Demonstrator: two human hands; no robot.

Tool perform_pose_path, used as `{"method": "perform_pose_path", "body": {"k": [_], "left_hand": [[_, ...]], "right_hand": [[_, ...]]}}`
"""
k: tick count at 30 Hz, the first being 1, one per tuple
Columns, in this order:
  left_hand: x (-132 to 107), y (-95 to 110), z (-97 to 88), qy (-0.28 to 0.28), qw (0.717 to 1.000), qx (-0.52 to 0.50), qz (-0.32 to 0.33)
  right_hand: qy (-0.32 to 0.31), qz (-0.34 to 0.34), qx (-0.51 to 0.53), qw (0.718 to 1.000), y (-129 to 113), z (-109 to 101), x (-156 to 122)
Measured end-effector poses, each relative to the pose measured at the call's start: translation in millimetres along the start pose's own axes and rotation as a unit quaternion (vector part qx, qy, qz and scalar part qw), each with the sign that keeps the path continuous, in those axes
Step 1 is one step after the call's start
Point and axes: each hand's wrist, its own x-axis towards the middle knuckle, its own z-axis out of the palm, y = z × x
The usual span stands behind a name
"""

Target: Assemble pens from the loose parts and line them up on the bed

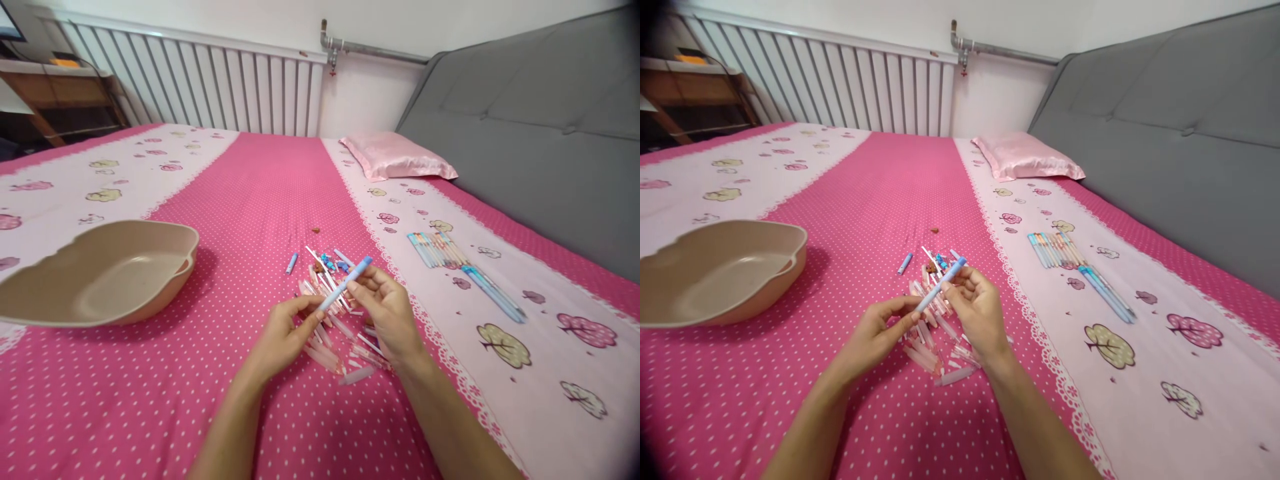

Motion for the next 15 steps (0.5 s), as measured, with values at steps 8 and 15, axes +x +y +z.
{"method": "perform_pose_path", "body": {"k": [8, 15], "left_hand": [[-0.3, -1.1, -1.1, -0.031, 0.999, -0.04, -0.003], [-0.2, -2.3, 3.6, -0.039, 0.997, -0.074, -0.001]], "right_hand": [[-0.027, 0.055, 0.014, 0.998, 0.7, 2.3, -1.4], [-0.053, 0.055, -0.007, 0.997, -0.1, 3.6, -3.2]]}}
